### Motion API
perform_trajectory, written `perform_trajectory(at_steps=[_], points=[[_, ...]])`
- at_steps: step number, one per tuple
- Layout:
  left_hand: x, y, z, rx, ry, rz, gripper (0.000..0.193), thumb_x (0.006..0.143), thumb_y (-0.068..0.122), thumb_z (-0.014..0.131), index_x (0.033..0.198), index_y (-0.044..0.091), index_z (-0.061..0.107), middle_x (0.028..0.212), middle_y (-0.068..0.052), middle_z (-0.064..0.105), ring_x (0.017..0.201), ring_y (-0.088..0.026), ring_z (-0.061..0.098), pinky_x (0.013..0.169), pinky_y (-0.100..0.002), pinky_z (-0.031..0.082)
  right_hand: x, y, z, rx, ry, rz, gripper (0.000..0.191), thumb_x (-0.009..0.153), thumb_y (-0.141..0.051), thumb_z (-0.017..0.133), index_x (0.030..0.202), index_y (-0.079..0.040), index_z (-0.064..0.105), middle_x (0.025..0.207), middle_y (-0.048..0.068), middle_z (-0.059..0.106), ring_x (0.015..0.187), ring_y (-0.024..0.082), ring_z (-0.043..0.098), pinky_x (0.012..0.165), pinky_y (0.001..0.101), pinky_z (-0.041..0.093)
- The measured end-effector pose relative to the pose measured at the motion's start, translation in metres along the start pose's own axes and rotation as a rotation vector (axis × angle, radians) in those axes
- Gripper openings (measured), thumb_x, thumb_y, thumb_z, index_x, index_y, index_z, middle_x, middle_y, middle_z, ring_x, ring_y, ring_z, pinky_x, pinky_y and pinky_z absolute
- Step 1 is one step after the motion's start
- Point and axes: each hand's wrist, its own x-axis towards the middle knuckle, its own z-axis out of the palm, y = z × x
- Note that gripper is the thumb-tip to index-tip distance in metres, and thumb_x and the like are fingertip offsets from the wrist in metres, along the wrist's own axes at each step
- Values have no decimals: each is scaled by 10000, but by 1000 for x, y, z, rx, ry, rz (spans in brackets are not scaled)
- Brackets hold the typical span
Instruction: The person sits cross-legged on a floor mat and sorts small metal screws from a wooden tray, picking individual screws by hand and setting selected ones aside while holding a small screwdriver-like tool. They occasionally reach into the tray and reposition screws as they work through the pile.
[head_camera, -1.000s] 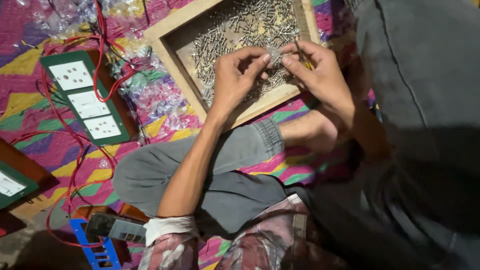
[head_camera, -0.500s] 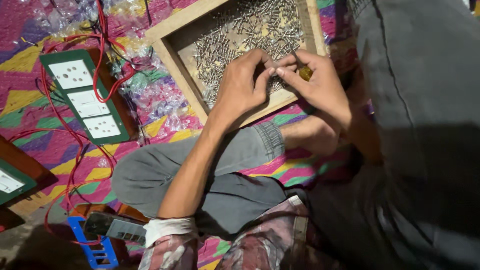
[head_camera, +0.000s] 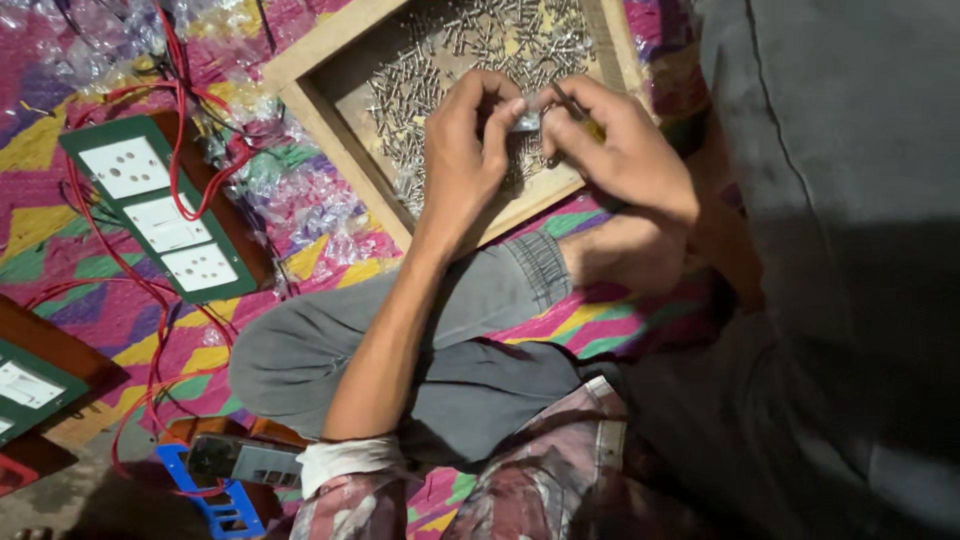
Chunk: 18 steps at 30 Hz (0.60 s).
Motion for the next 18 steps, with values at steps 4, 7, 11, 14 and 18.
perform_trajectory(at_steps=[4, 7, 11, 14, 18], points=[[-1, 0, 0, -33, 78, -15, 66, 982, 14, 667, 1045, 15, 644, 918, -81, 702, 800, -162, 701, 718, -292, 563, 1, -1, -6, 63, -96, 46, 316, 1152, -209, 374, 1382, -43, 512, 886, -5, 650, 627, 55, 455, 584, 222, 394], [0, -1, -2, -83, 78, -52, 52, 981, 8, 683, 1030, 16, 668, 911, -76, 722, 802, -149, 717, 697, -278, 562, 3, -2, -9, -104, -148, 40, 309, 1143, -222, 398, 1389, -45, 459, 818, 16, 627, 647, 73, 483, 594, 243, 398], [1, -1, -3, -58, 88, -13, 59, 974, -6, 683, 1029, 14, 679, 919, -76, 716, 816, -151, 712, 722, -286, 564, 9, -2, -9, -138, -211, -51, 289, 1148, -217, 398, 1378, -53, 458, 806, 9, 626, 718, 86, 541, 659, 262, 438], [1, 2, -3, -5, 88, 28, 69, 962, -10, 693, 1026, 17, 687, 920, -76, 712, 808, -149, 706, 716, -288, 558, 12, -1, -9, -191, -204, -2, 258, 1124, -218, 415, 1314, -59, 487, 762, 7, 626, 689, 101, 537, 638, 282, 434], [0, 5, -4, 78, 81, 85, 58, 962, -4, 710, 1015, 15, 695, 925, -79, 710, 804, -157, 689, 712, -287, 539, 13, 2, -9, -223, -201, -61, 223, 1130, -204, 428, 1279, -59, 509, 763, 4, 623, 711, 80, 560, 656, 262, 448]])
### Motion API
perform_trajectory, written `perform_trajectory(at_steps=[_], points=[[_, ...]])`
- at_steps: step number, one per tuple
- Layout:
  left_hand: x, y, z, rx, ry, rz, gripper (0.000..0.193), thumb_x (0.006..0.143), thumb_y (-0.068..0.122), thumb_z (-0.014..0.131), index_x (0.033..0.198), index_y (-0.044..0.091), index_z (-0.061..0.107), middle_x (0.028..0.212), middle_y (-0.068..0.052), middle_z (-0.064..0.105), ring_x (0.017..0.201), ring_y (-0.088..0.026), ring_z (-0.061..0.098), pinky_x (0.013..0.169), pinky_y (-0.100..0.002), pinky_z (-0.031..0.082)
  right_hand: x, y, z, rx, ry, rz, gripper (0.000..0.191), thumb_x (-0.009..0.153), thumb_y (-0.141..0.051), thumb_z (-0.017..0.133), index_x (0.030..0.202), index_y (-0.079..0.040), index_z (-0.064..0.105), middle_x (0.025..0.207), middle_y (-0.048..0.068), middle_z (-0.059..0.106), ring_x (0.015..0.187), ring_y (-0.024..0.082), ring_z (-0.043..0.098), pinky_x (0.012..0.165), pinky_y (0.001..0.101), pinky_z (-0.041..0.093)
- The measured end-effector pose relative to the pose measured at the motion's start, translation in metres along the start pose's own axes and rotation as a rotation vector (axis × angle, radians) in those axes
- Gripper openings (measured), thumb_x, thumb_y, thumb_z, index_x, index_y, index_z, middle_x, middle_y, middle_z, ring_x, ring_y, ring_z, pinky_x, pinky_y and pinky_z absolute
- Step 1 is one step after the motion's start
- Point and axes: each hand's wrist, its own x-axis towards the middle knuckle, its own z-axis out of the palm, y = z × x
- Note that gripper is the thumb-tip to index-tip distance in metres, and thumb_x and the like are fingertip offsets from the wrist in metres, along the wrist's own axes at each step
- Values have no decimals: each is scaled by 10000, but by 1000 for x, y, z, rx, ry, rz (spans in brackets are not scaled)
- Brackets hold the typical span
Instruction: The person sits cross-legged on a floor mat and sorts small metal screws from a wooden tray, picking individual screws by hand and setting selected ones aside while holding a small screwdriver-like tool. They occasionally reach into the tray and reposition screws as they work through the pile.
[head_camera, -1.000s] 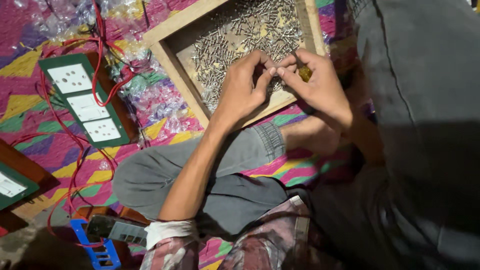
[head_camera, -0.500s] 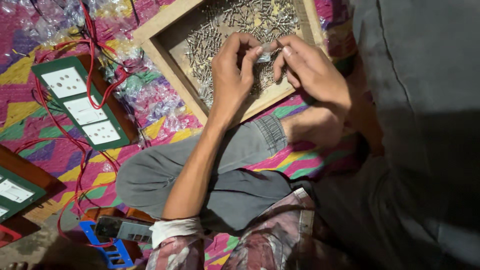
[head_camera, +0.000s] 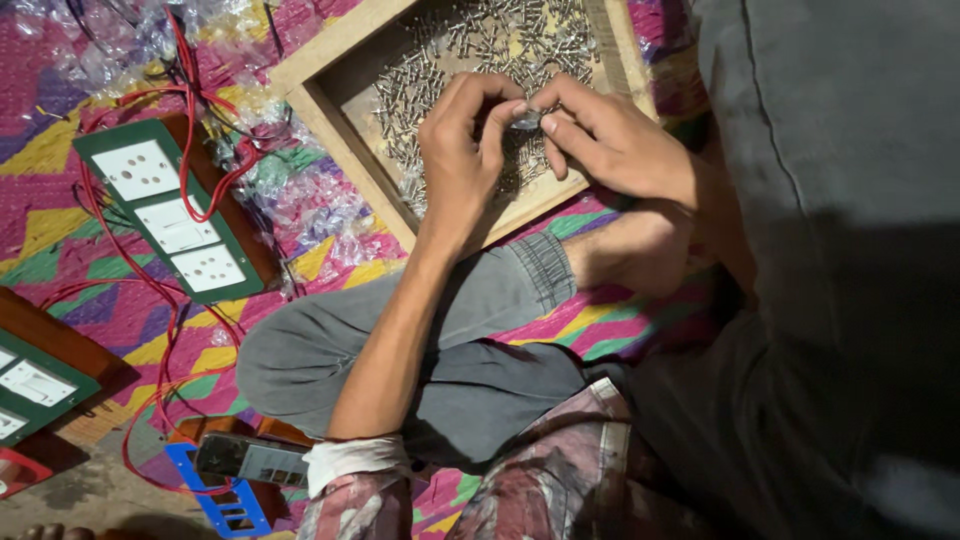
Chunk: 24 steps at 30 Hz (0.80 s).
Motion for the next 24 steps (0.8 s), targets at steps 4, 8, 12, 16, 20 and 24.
perform_trajectory(at_steps=[4, 8, 12, 16, 20, 24], points=[[-1, -2, 2, -222, -21, -136, 138, 975, 12, 686, 1112, 6, 678, 986, -50, 734, 883, -125, 728, 772, -257, 590, -1, 5, 2, 184, 31, 56, 187, 1114, -177, 487, 1255, -58, 524, 754, -2, 582, 658, 63, 496, 583, 246, 394], [-1, -12, 6, -278, -101, -244, 111, 967, 16, 719, 1077, 9, 734, 948, -53, 765, 847, -101, 713, 769, -253, 586, -3, 9, 8, 239, 78, -18, 134, 1119, -134, 540, 1207, -32, 543, 771, -5, 580, 711, 51, 540, 637, 224, 438], [1, -20, 6, -373, -130, -300, 126, 955, 17, 721, 1079, 9, 739, 952, -48, 755, 843, -87, 693, 757, -246, 582, -4, 8, 14, 227, 153, -34, 131, 1099, -120, 555, 1184, -23, 581, 777, -8, 591, 711, 45, 566, 636, 211, 460], [2, -21, 4, -408, -142, -214, 108, 938, -13, 750, 1045, 3, 753, 981, -50, 710, 875, -111, 696, 772, -256, 577, -3, 4, 18, 283, 231, -38, 107, 1103, -93, 595, 1151, -4, 630, 872, -13, 623, 780, 34, 573, 673, 206, 465], [-6, -13, 2, -87, -5, -55, 175, 891, -58, 739, 1028, 46, 772, 930, -62, 713, 802, -156, 714, 690, -265, 577, -2, 1, 22, 310, 266, 24, 116, 1065, -81, 612, 1138, -3, 657, 880, -28, 649, 787, 20, 603, 665, 192, 479], [-10, -6, 1, 168, 35, 209, 299, 832, -94, 716, 1088, 61, 733, 973, -85, 689, 825, -211, 709, 706, -315, 580, -3, 3, 30, 288, 320, 70, 91, 1077, -76, 617, 1110, -5, 663, 835, -37, 590, 731, 6, 493, 610, 189, 385]])
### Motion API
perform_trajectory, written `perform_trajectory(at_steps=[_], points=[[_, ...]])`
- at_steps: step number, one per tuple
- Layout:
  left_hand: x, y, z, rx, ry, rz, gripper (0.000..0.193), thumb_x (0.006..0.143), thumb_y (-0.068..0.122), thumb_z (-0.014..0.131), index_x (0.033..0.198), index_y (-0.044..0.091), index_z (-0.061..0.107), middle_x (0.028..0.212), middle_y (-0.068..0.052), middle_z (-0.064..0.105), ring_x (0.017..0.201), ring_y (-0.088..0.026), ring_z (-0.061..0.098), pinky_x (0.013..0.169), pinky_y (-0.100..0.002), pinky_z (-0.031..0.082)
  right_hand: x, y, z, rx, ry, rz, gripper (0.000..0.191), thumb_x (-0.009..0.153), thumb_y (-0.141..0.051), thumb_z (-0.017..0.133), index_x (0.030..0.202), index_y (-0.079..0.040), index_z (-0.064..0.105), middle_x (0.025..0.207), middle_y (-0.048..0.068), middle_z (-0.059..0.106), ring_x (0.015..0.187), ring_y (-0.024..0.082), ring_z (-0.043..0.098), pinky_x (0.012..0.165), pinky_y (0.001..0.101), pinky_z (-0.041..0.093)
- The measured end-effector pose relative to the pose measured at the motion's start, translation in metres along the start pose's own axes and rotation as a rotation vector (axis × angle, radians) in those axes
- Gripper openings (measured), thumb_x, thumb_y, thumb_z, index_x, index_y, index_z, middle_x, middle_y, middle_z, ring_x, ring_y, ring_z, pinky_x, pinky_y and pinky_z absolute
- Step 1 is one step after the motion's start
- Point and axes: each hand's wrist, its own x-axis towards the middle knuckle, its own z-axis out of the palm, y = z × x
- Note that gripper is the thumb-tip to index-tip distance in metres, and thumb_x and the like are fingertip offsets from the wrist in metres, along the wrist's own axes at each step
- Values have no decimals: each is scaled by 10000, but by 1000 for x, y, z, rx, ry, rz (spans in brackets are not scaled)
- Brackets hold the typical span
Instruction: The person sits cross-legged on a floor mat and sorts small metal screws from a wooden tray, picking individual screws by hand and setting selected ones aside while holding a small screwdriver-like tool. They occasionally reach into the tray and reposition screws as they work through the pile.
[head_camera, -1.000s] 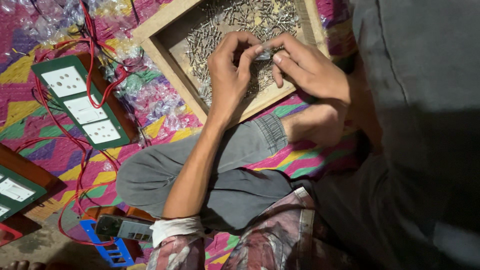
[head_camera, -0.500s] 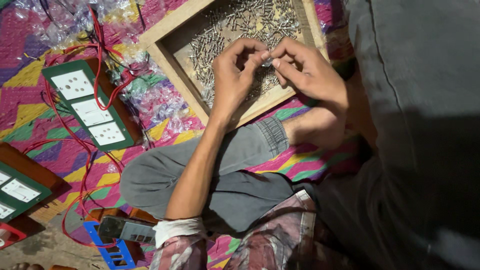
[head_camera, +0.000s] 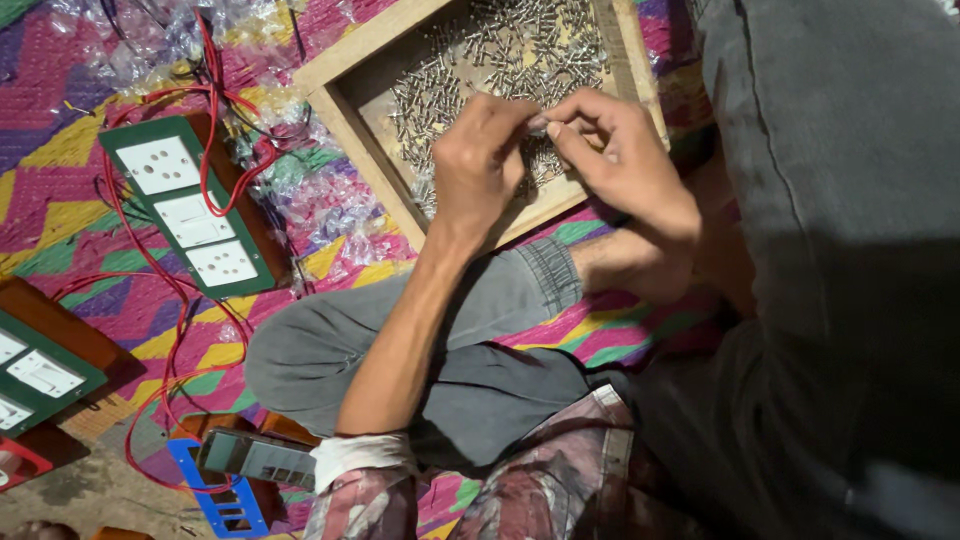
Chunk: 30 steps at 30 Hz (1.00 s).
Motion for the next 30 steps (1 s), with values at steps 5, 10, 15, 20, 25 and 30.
perform_trajectory(at_steps=[5, 10, 15, 20, 25, 30], points=[[3, 7, -8, 186, -46, 237, 335, 789, -35, 750, 1110, 14, 670, 988, -104, 664, 831, -256, 688, 694, -362, 569, -3, 6, 8, -13, 71, -89, 61, 1085, -56, 601, 1106, -5, 628, 857, -45, 595, 759, -2, 495, 633, 189, 380], [6, 11, -10, 144, -98, 324, 353, 796, 42, 792, 1112, -23, 648, 955, -123, 618, 824, -281, 670, 689, -379, 560, -6, 3, 12, -155, 159, -128, 71, 1063, -36, 607, 1104, 8, 643, 850, -19, 611, 767, 13, 534, 633, 201, 410], [8, 10, -5, 88, -65, 197, 334, 791, -73, 724, 1106, 31, 687, 944, -86, 641, 799, -234, 680, 691, -357, 566, -9, -5, 15, -169, 219, -57, 63, 1068, -43, 616, 1082, 8, 651, 807, -2, 620, 717, 25, 506, 606, 220, 375], [7, 11, -4, -59, -43, 38, 346, 769, -136, 690, 1050, 59, 738, 899, -85, 646, 730, -206, 677, 631, -330, 541, -9, -7, 21, -175, 257, -196, 55, 1071, -19, 605, 1099, 13, 640, 909, 3, 681, 826, 24, 612, 692, 214, 464], [10, 17, -5, -141, -29, -11, 290, 801, -154, 657, 994, 49, 732, 916, -81, 686, 785, -209, 710, 680, -310, 562, -8, 3, 22, -186, 265, -129, 51, 1056, -5, 603, 1080, 10, 645, 848, 16, 665, 771, 34, 581, 671, 215, 449], [11, 22, -5, -171, -62, -72, 267, 803, -165, 614, 989, 6, 697, 936, -99, 721, 808, -203, 734, 710, -298, 575, -6, 18, 25, 35, 248, -117, 44, 1062, -9, 584, 1089, -7, 619, 943, 0, 699, 877, 22, 639, 746, 190, 509]])
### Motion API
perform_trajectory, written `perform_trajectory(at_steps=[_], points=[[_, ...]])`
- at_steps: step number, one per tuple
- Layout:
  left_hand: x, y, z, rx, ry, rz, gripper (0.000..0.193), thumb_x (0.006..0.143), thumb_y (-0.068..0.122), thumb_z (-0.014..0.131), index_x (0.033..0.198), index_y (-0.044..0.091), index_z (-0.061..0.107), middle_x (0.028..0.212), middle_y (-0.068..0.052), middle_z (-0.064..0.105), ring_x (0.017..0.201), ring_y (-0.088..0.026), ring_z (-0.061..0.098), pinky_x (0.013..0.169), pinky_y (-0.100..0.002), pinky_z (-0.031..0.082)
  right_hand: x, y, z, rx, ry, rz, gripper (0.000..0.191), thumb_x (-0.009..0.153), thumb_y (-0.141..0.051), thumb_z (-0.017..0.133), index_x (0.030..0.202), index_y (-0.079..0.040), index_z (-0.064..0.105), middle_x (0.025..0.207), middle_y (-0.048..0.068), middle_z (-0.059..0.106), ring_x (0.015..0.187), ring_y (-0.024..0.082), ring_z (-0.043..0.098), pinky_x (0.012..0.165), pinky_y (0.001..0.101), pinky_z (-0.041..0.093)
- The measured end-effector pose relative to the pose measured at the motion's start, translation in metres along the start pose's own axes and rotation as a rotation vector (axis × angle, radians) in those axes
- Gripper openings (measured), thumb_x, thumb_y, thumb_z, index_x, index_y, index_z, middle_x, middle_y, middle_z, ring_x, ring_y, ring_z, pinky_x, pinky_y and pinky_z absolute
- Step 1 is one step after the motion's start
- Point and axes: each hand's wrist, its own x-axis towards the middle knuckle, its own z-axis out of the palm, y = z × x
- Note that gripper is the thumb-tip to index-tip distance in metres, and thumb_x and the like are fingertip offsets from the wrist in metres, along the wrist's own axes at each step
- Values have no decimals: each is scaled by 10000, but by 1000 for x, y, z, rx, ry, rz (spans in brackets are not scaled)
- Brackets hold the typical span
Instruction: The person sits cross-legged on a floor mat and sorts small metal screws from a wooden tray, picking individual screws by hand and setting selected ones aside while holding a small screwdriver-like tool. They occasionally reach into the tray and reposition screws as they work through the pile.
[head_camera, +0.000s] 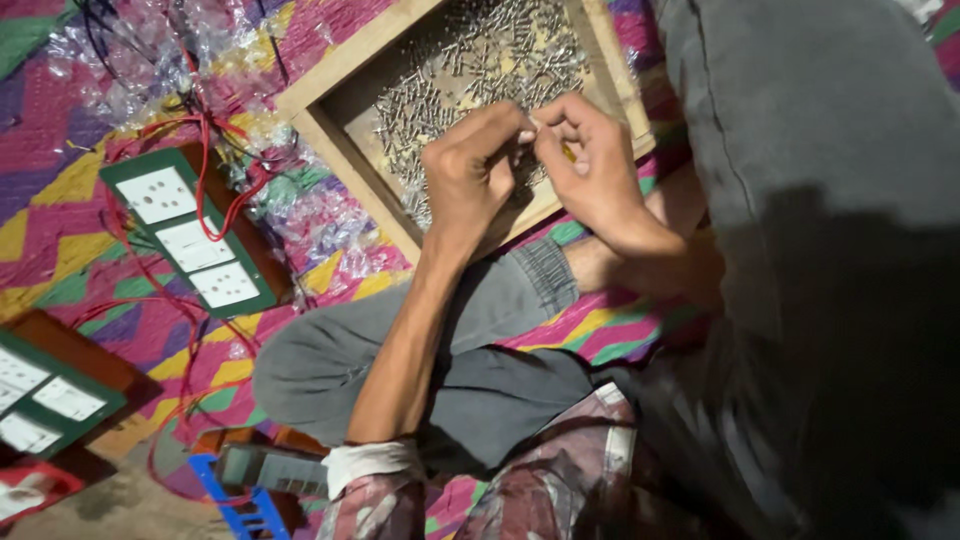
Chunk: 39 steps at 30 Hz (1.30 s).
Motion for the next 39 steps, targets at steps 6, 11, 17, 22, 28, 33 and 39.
perform_trajectory(at_steps=[6, 11, 17, 22, 28, 33, 39], points=[[-4, -1, 2, -103, -34, -140, 265, 858, -173, 594, 990, 7, 737, 923, -65, 754, 730, -109, 710, 646, -245, 556, 3, 6, -1, 62, 39, -49, 43, 1062, 21, 588, 1090, -3, 609, 982, -1, 650, 900, 54, 627, 765, 199, 511], [-21, -4, 1, -381, -59, -344, 160, 924, -139, 654, 989, -30, 752, 911, -87, 748, 742, -107, 661, 642, -251, 531, 14, 3, -21, 146, 114, 176, 68, 1083, -112, 598, 1120, -55, 600, 848, -47, 563, 719, 17, 489, 611, 187, 433], [-14, -40, -4, -702, 89, -565, 189, 959, -26, 713, 1140, -67, 683, 916, -139, 757, 701, -146, 690, 608, -274, 564, 10, -8, -22, 130, 44, 124, 151, 1093, -193, 575, 1176, -68, 565, 855, -74, 551, 698, 8, 501, 565, 197, 396], [-13, -53, -5, -733, 94, -574, 177, 999, -9, 662, 1160, -74, 697, 1000, -153, 767, 782, -173, 730, 669, -286, 587, 23, -21, -35, 225, 148, 171, 220, 1095, -177, 567, 1284, -80, 511, 871, -50, 567, 710, 23, 513, 600, 197, 416], [-11, -57, -1, -698, 91, -580, 172, 991, -13, 676, 1152, -67, 699, 929, -120, 742, 784, -156, 721, 680, -263, 569, 19, -28, -44, 343, 22, 223, 342, 1097, -158, 557, 1414, -95, 446, 891, -22, 587, 725, 42, 528, 641, 198, 439], [-14, -58, 0, -706, 117, -612, 153, 954, -29, 727, 1100, -70, 707, 899, -104, 732, 741, -136, 692, 648, -255, 542, 13, -20, -31, 16, 74, -64, 225, 1086, -81, 635, 1283, -4, 560, 969, 9, 642, 833, 80, 655, 736, 226, 531], [-14, -54, 6, -670, 83, -599, 110, 945, -26, 730, 1049, -55, 716, 888, -83, 738, 703, -109, 674, 604, -241, 537, 12, -10, -22, -88, -127, -72, 216, 1049, -79, 713, 1238, 24, 694, 1059, 53, 722, 982, 89, 667, 875, 236, 543]])
